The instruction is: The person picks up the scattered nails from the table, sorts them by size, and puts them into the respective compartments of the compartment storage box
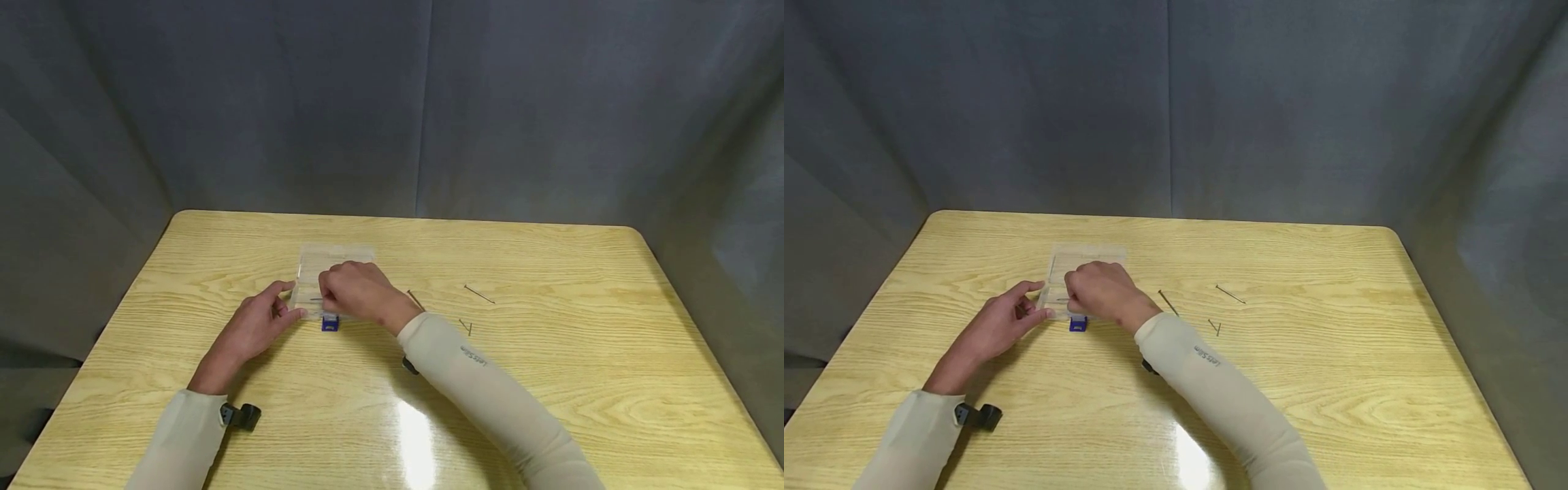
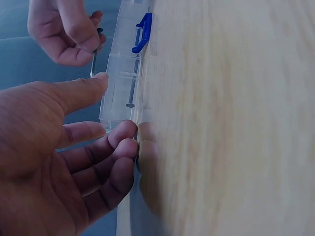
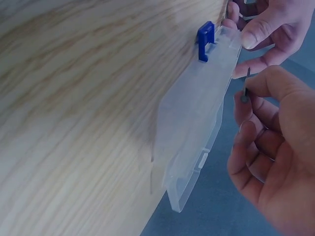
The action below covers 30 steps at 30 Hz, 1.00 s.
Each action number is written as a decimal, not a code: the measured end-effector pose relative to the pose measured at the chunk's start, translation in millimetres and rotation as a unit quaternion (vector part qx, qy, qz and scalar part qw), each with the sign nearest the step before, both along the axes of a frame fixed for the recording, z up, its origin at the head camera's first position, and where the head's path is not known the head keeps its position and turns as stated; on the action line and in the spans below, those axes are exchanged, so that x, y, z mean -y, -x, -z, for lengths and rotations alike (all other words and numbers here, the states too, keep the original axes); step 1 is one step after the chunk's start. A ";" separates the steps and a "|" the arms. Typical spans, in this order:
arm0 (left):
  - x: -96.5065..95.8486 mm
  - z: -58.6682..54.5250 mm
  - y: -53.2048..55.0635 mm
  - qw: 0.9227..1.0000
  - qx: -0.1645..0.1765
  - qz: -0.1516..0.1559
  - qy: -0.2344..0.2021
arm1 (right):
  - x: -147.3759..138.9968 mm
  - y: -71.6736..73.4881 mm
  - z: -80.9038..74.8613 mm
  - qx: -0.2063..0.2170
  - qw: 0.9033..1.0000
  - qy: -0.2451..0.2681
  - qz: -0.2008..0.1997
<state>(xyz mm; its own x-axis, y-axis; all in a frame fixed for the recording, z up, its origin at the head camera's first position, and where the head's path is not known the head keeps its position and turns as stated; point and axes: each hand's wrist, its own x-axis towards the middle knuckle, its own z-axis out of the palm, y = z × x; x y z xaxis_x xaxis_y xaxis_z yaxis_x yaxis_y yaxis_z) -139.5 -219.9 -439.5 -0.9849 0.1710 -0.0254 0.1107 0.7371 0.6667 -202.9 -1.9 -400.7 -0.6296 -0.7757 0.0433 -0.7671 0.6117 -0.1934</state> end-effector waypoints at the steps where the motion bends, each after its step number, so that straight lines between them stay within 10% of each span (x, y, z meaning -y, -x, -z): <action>1: 0.3 0.1 -0.1 1.000 0.000 0.000 0.000 | 1.9 -0.2 -0.3 0.000 1.000 0.000 0.001; 30: 13.7 13.9 2.6 0.996 0.000 0.024 -0.081 | 24.5 -0.8 4.8 0.025 1.000 -0.004 0.009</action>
